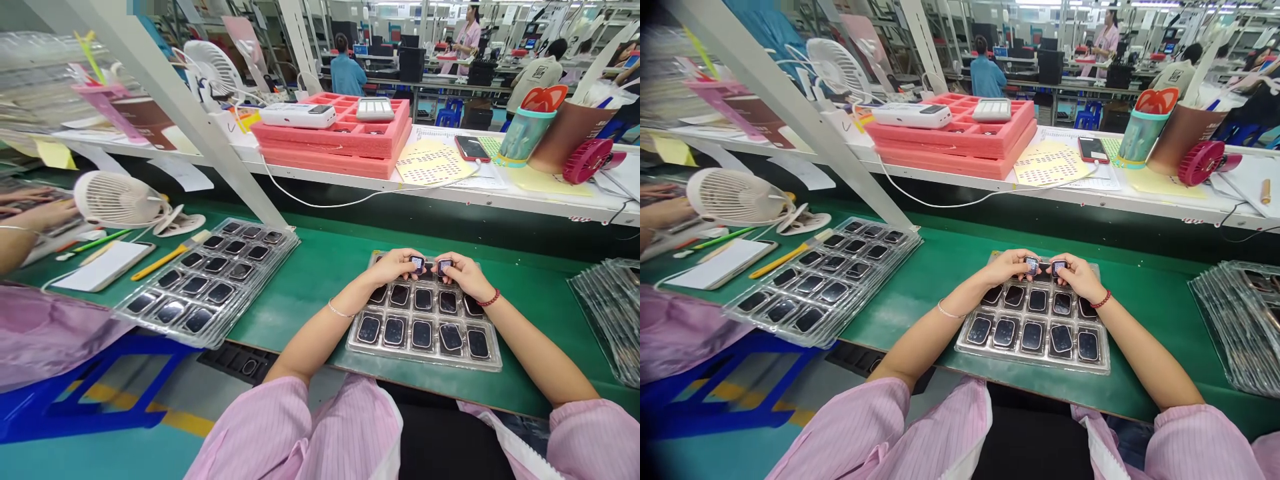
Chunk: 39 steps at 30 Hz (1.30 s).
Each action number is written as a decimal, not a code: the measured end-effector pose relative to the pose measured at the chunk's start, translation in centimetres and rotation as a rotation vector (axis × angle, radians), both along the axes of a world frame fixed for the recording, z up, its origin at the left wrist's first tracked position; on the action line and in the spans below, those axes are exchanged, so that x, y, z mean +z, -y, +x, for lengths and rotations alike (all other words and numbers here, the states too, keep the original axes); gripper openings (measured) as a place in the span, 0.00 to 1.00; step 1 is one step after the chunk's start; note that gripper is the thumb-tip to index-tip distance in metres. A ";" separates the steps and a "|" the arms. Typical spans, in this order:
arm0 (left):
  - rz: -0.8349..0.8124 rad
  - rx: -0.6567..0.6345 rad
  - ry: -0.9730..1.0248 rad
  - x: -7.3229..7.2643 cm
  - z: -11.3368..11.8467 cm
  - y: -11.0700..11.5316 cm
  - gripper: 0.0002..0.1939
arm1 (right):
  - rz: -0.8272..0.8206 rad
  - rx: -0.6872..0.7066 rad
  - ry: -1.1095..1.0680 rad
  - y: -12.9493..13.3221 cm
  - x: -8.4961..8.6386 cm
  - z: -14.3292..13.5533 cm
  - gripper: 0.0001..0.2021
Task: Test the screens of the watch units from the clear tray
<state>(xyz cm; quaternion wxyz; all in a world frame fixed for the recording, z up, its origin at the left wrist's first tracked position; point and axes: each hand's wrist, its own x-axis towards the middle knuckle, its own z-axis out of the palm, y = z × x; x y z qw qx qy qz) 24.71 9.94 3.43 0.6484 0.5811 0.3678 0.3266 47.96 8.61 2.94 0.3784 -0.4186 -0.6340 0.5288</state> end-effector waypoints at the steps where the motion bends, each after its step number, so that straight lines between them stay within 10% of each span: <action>1: 0.002 0.001 -0.003 0.0 0.0 0.0 0.18 | 0.000 0.003 0.004 0.0 0.0 0.0 0.14; 39: 0.051 -0.036 0.021 -0.5 0.1 -0.1 0.12 | 0.106 0.037 0.095 0.0 -0.4 0.1 0.11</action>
